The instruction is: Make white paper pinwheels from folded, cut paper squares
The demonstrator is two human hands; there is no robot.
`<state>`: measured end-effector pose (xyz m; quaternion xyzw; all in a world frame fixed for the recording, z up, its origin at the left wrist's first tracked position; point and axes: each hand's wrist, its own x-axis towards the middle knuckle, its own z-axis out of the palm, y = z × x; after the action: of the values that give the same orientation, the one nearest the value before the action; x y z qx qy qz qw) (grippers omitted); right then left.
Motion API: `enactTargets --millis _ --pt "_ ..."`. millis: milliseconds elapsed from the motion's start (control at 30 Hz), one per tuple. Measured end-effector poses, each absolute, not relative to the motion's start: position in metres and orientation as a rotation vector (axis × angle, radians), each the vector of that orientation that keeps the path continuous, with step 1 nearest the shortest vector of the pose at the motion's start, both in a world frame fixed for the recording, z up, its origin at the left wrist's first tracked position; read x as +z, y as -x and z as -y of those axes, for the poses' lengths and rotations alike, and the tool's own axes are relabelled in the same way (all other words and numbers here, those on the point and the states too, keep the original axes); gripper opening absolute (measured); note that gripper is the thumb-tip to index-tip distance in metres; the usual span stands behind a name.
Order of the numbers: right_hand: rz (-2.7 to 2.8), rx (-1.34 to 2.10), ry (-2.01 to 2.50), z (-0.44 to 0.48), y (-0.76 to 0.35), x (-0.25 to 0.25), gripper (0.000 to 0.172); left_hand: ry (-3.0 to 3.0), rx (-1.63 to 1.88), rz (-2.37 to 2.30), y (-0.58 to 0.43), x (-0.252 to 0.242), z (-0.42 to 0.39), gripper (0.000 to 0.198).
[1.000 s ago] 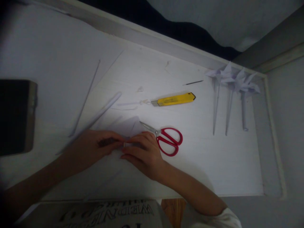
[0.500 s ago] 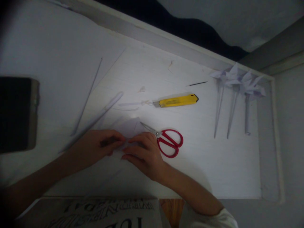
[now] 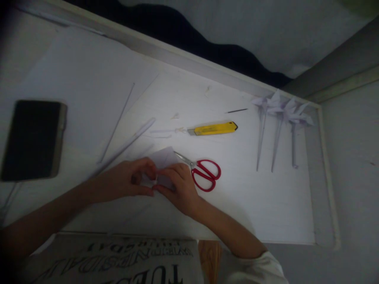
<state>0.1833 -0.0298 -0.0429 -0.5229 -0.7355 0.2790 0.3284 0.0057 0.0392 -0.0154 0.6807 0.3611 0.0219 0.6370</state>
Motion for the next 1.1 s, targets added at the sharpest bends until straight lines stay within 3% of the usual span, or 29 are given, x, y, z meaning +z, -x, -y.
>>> enactTargets --millis 267,400,600,867,1100 --pt "2.087 1.03 1.307 0.024 -0.218 -0.008 0.074 -1.674 0.111 -0.823 -0.006 -0.015 -0.037 0.016" --pt "2.328 0.993 1.156 0.016 -0.243 -0.002 0.047 -1.653 0.075 -0.807 -0.006 -0.022 -0.037 0.018" --pt "2.517 0.953 0.947 0.007 -0.237 -0.02 0.022 -1.695 0.058 -0.748 -0.005 -0.027 -0.041 0.023" --pt "2.264 1.188 0.98 0.023 -0.222 -0.021 0.021 -1.616 0.007 -0.745 -0.003 -0.023 -0.035 0.017" --pt "1.496 1.574 1.401 0.042 -0.196 -0.035 0.008 -1.579 -0.077 -0.776 0.0 -0.019 -0.021 0.019"
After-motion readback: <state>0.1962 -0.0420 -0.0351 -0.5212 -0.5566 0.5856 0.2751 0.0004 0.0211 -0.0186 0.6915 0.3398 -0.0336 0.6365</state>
